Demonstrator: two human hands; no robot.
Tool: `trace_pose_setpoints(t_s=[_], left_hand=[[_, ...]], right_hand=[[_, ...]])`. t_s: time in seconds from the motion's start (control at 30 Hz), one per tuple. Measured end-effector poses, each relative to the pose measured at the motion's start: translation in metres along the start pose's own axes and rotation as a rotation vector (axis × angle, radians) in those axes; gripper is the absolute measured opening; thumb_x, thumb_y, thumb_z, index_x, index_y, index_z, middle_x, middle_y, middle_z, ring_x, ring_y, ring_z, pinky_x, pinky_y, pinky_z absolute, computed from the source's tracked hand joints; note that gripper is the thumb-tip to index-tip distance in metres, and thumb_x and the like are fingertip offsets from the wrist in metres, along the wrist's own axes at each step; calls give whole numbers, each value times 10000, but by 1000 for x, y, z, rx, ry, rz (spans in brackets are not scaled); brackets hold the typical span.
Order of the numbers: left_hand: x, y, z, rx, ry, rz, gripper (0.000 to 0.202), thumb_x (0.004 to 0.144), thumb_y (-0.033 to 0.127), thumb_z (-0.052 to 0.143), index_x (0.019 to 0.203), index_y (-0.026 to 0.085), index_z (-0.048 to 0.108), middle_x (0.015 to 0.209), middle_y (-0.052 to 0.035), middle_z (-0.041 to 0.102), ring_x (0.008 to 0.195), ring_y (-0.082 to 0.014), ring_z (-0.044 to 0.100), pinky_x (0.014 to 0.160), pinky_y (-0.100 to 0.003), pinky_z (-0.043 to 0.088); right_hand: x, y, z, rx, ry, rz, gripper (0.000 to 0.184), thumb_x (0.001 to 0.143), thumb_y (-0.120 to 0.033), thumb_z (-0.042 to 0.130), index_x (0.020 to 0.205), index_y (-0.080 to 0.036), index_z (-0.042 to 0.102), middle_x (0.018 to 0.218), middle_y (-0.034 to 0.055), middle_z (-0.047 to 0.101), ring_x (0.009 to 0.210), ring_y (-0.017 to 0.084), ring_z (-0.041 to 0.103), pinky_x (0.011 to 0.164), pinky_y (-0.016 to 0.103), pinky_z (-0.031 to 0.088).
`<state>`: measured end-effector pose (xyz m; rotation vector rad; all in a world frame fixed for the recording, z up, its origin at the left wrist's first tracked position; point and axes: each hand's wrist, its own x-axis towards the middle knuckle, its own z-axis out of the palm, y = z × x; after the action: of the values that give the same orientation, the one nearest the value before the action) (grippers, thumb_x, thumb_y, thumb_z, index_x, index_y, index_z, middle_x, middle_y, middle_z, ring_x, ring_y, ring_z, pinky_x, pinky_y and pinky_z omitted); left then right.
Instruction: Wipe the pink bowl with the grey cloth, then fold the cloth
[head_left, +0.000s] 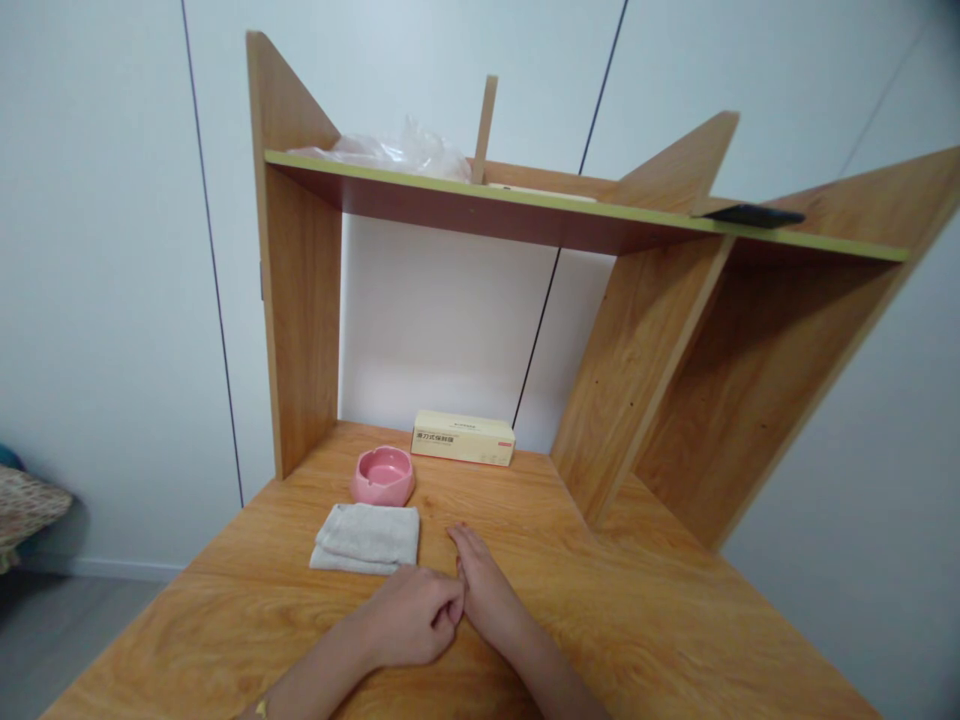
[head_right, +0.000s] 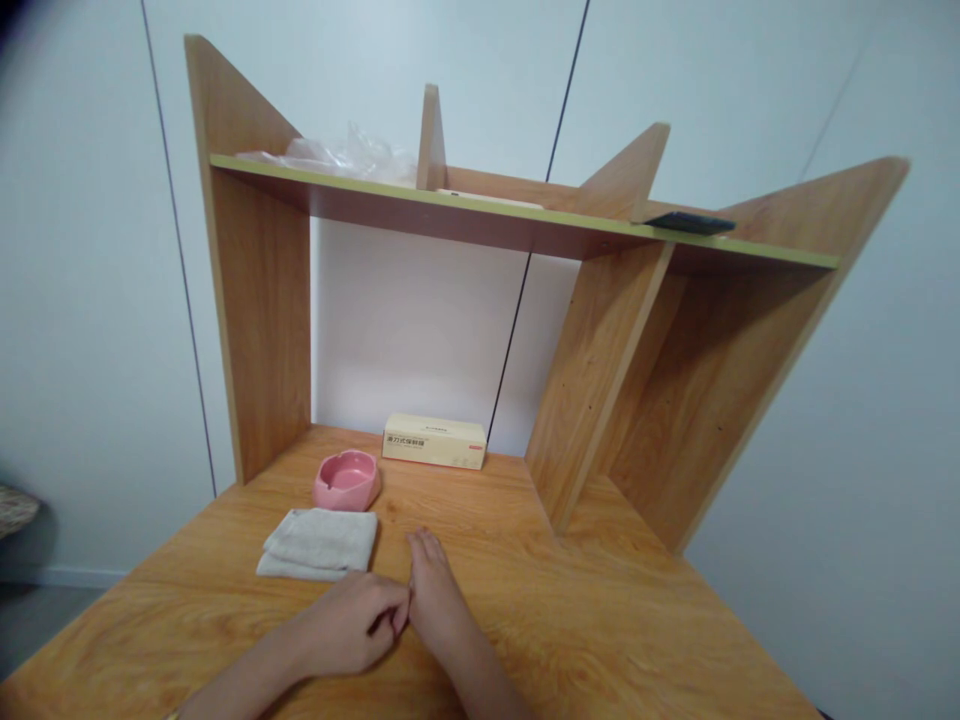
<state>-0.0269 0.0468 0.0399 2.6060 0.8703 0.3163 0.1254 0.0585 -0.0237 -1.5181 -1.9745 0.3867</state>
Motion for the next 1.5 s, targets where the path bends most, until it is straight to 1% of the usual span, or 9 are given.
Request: trace_pose_setpoints(t_s=[0.07,0.2,0.4,0.57,0.73,0.87,0.97,1.2,1.5], left_hand=[[0,0,0,-2,-4,3,173,673,65,406,680,190,525,661,17,614,602,-114,547,524,-185,343],[0,-1,1,4,0,1,184,669,64,405,691,189,537,665,13,621,598,-114,543,525,-188,346],[0,-1,1,3,-20,-7,193,673,66,406,714,191,548,687,4,627,623,-125,554,540,-195,357],[0,0,0,-11,-8,-5,170,679,70,410,684,190,531,663,12,617,607,-118,552,528,-190,349],[0,-1,3,12,-3,-5,174,686,64,408,690,190,529,673,10,619,611,-118,549,534,-191,351],[1,-1,2,9,-20,-9,181,677,66,409,701,191,539,679,9,622,614,-121,553,533,-190,354],[0,-1,1,1,-12,-11,179,669,69,408,691,193,535,670,11,622,607,-122,552,528,-189,350],[0,0,1,-32,27,-3,174,650,63,405,661,191,522,639,22,611,574,-107,543,509,-176,333],[0,-1,3,-17,48,4,175,646,64,403,655,192,521,629,24,608,572,-106,543,505,-174,327]], right_hand=[[0,0,0,2,5,-8,561,686,-78,443,1246,-91,416,1333,163,392,1261,214,305,1042,417,262],[0,0,0,-3,-5,-14,567,683,-84,454,1248,-72,411,1335,178,384,1264,220,299,1041,414,262],[0,1,2,6,-8,-3,565,683,-82,452,1246,-94,415,1341,162,381,1269,216,289,1038,421,265],[0,1,1,-2,-8,-6,561,682,-83,450,1241,-56,413,1333,188,381,1267,222,293,1043,410,261],[-1,1,1,20,8,-30,559,684,-88,459,1241,-110,417,1339,160,384,1265,222,297,1036,434,266],[-1,1,1,15,4,-17,558,677,-83,466,1233,-112,426,1338,162,385,1262,227,303,1035,441,266],[-1,2,2,19,7,-19,555,681,-88,466,1234,-113,426,1343,158,378,1265,226,295,1034,439,271],[0,2,1,-2,-8,-15,556,683,-105,476,1234,-60,420,1333,189,379,1265,229,296,1041,416,264],[0,1,1,0,-10,-21,551,687,-122,487,1229,-47,425,1328,199,381,1264,230,296,1045,406,262]])
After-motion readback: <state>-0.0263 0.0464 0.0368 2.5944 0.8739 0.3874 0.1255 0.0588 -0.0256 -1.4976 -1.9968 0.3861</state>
